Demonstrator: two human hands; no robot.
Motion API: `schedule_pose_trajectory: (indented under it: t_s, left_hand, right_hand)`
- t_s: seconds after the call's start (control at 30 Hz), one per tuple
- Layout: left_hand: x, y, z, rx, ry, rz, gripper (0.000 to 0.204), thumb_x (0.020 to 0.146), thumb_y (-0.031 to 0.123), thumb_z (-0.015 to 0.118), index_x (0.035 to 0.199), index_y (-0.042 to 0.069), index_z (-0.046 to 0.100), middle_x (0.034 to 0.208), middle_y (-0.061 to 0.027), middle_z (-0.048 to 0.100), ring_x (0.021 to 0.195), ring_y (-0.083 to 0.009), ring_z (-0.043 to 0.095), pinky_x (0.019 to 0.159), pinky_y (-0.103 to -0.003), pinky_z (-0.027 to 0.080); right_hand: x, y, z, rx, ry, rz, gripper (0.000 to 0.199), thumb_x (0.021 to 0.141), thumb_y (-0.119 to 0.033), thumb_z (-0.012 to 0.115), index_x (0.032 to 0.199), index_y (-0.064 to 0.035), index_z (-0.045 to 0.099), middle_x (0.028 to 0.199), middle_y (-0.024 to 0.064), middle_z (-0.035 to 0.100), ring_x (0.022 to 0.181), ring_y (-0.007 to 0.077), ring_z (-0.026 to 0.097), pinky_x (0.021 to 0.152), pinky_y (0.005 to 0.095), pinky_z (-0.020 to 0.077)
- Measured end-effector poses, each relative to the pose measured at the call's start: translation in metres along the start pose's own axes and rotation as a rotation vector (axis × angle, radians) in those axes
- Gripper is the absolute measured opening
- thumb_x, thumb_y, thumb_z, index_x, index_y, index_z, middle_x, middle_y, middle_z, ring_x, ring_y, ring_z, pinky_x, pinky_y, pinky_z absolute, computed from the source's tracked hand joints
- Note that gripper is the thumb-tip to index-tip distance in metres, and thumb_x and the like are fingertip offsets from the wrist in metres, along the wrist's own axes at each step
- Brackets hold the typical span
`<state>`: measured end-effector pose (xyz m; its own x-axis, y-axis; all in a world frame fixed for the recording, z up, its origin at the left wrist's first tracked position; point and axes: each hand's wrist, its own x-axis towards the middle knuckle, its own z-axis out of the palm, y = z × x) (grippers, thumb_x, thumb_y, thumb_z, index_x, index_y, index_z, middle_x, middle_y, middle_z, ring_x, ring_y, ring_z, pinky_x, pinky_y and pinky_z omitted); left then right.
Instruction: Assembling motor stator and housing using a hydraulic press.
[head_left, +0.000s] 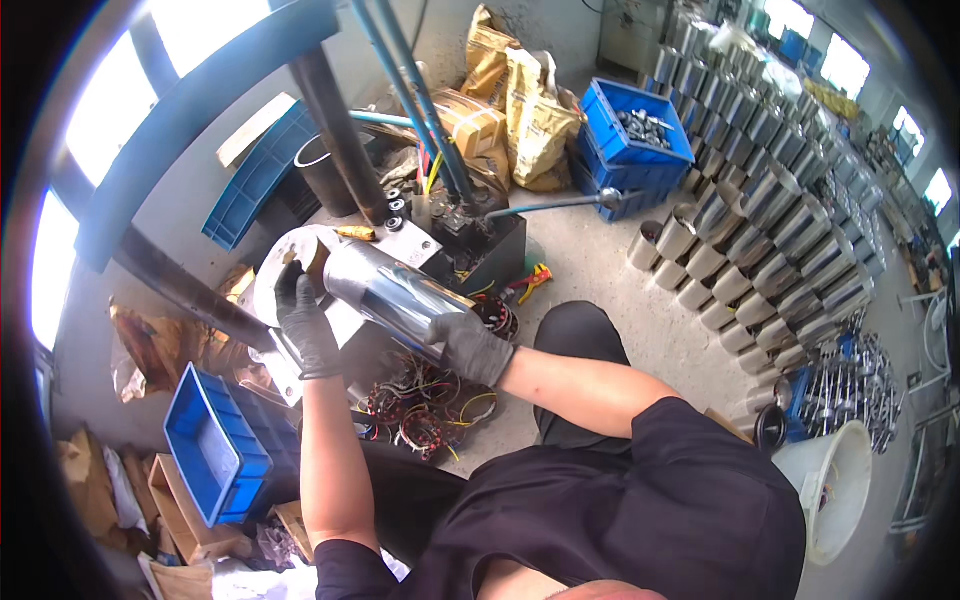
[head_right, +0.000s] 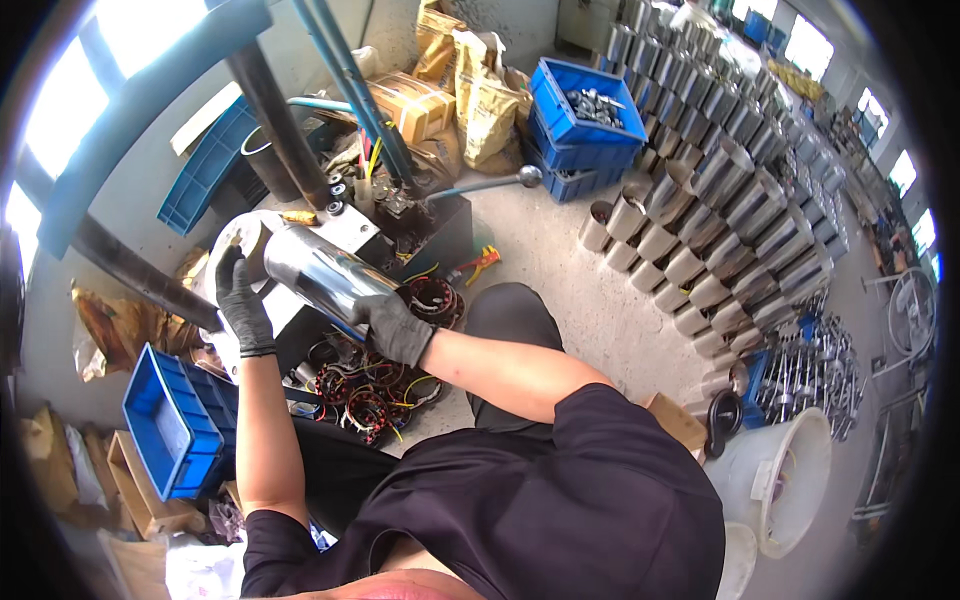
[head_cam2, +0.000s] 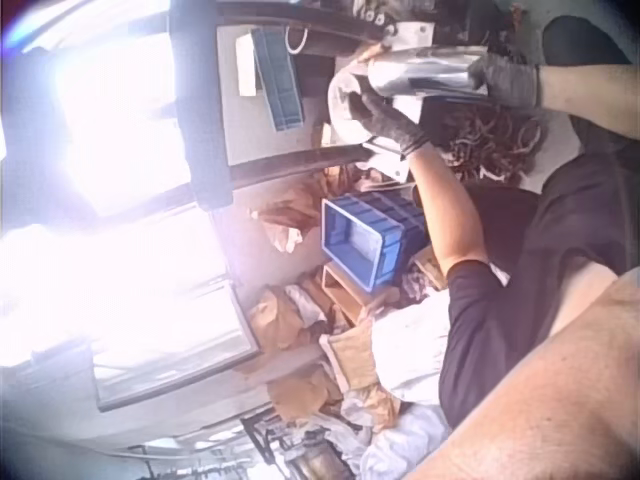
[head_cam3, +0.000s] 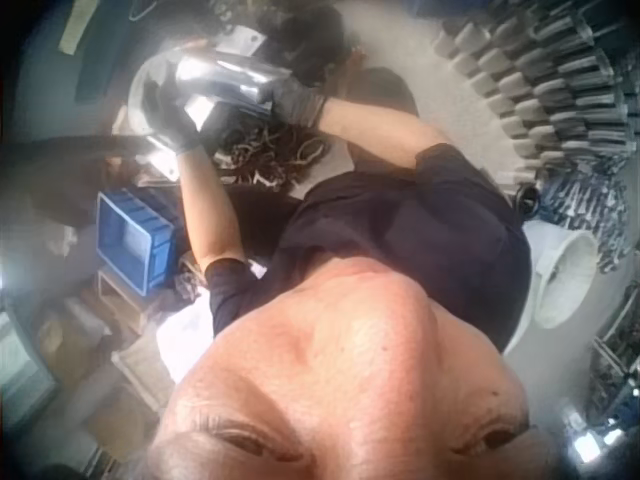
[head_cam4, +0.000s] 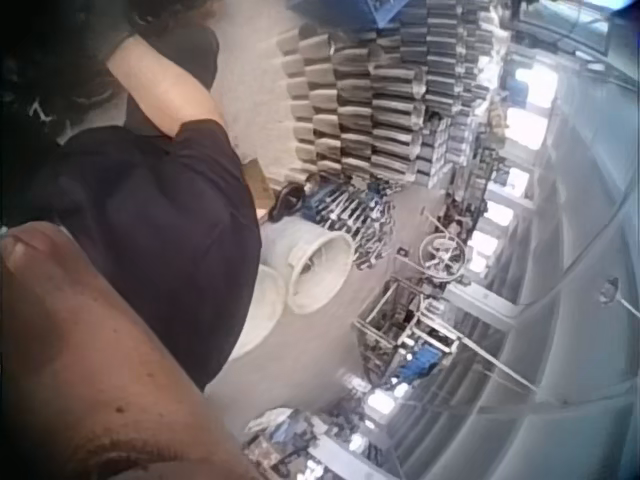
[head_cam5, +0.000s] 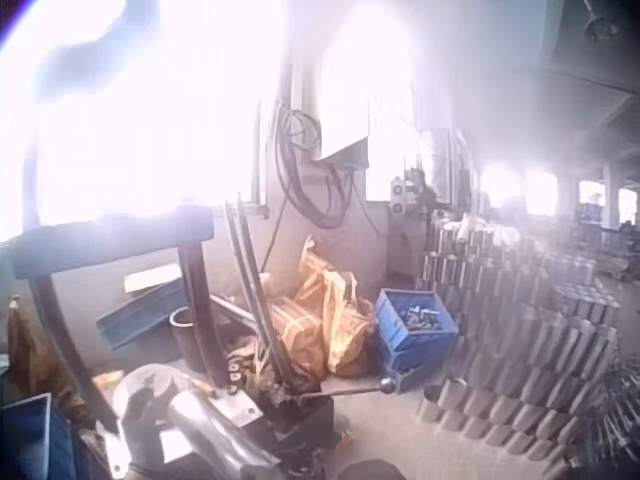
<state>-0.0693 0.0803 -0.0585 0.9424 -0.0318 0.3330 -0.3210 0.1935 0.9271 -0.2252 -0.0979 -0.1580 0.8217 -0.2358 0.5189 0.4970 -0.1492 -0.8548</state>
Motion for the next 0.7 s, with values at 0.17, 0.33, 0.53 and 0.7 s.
schedule_pose_trajectory:
  t_s: [0.17,0.33,0.53,0.7]
  left_hand:
    - [0.064,-0.07,-0.006,0.5,-0.23,-0.005,0.043,0.098,0.016,0.064,0.135,-0.003,0.055,0.13,-0.0154,0.064,0.11,-0.0247,0.063,0.094,-0.034,0.051]
    - [0.076,-0.017,0.065,1.598,-0.717,0.239,0.04,0.088,0.022,0.061,0.125,0.009,0.064,0.118,-0.0205,0.066,0.109,-0.0414,0.064,0.095,-0.049,0.051]
    - [0.046,0.047,0.138,1.915,-0.65,0.03,0.039,0.089,0.019,0.059,0.126,0.01,0.066,0.11,-0.0207,0.071,0.106,-0.0401,0.066,0.092,-0.05,0.052]
    - [0.082,-0.006,0.086,1.761,-0.409,-0.067,0.033,0.091,0.021,0.058,0.121,0.01,0.067,0.114,-0.0227,0.068,0.108,-0.0389,0.066,0.093,-0.048,0.053]
  right_hand:
    - [0.015,-0.008,0.013,-0.011,0.039,0.09,0.007,0.075,-0.003,0.068,0.077,-0.0095,0.07,0.073,0.0077,0.065,0.071,0.0206,0.063,0.068,0.0335,0.0507]
    - [0.025,-0.013,0.007,0.97,0.18,0.909,0.019,0.064,-0.018,0.068,0.08,-0.0091,0.066,0.089,0.0109,0.06,0.086,0.0215,0.052,0.079,0.0317,0.0425]
    - [0.022,0.054,0.022,0.998,0.141,0.663,0.021,0.073,-0.019,0.066,0.092,-0.009,0.067,0.086,0.0056,0.063,0.082,0.017,0.057,0.079,0.0297,0.0469]
    - [0.025,0.022,0.018,0.479,0.097,0.458,0.012,0.087,-0.022,0.063,0.088,-0.0122,0.069,0.076,0.0047,0.063,0.069,0.0148,0.061,0.06,0.0315,0.051]
